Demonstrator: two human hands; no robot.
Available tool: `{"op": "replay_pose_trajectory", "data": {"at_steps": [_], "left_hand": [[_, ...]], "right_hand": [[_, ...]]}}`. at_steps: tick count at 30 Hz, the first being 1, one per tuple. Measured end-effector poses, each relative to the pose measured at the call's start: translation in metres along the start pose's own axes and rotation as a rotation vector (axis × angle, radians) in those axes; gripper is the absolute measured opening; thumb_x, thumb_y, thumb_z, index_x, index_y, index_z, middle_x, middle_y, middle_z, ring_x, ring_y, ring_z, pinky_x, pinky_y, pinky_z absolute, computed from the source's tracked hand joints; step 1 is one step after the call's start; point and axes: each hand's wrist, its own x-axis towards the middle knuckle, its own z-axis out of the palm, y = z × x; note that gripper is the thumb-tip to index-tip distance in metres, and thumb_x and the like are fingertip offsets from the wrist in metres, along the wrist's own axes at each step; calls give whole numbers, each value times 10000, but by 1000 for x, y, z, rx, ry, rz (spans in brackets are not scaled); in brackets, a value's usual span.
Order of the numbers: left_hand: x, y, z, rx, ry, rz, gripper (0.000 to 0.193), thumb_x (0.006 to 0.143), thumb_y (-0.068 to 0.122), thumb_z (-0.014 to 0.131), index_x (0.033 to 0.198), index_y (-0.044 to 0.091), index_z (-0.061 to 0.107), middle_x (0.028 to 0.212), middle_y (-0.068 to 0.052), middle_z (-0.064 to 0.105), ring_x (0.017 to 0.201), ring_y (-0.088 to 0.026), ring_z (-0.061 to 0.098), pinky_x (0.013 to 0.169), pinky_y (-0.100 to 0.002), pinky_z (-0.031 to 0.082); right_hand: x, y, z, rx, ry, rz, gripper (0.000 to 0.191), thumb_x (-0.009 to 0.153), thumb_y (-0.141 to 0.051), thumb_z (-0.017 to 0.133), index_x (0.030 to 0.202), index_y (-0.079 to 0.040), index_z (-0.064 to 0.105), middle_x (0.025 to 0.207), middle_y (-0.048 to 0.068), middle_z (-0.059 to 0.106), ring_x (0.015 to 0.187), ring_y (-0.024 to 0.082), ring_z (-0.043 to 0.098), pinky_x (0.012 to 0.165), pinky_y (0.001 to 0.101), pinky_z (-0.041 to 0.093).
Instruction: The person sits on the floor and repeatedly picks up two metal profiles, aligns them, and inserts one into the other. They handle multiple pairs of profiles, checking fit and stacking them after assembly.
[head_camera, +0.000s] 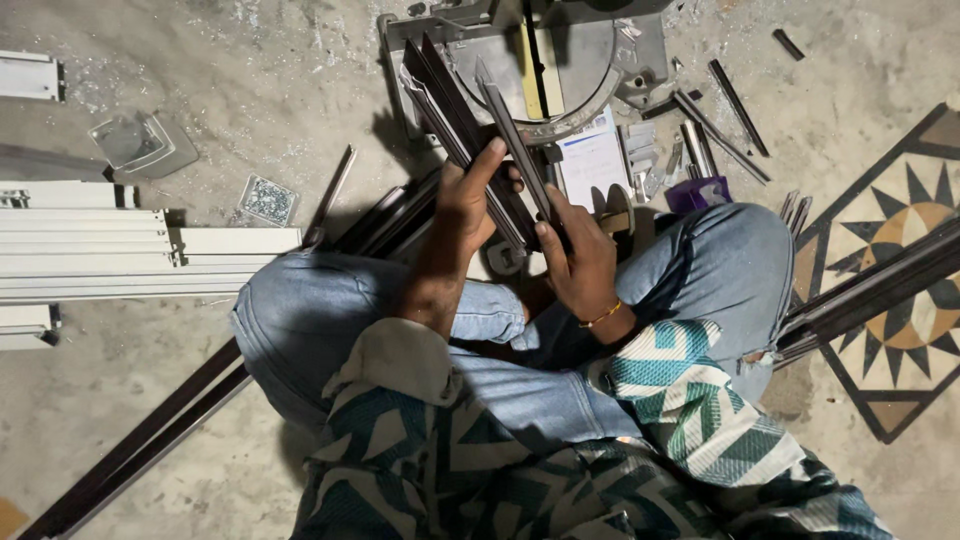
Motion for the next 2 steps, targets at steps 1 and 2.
{"op": "replay_pose_trajectory", "data": {"at_steps": [1, 2], "left_hand": [[-1, 2, 0, 8, -5, 0, 233, 1044, 142, 658, 1197, -34, 668, 1010, -78, 703, 808, -138, 600, 695, -306, 541], [-3, 3, 0, 16, -9, -2, 248, 1050, 144, 657, 1210, -45, 672, 1013, -85, 706, 810, -139, 598, 697, -306, 539]], "right_hand": [[0, -1, 0, 6, 15, -25, 431, 1063, -227, 635, 1451, -49, 576, 1049, 185, 693, 928, 332, 711, 800, 403, 551], [-1, -3, -1, 11, 29, -48, 432, 1065, -231, 641, 1452, -50, 577, 1077, 188, 695, 950, 333, 713, 813, 399, 555]]}}
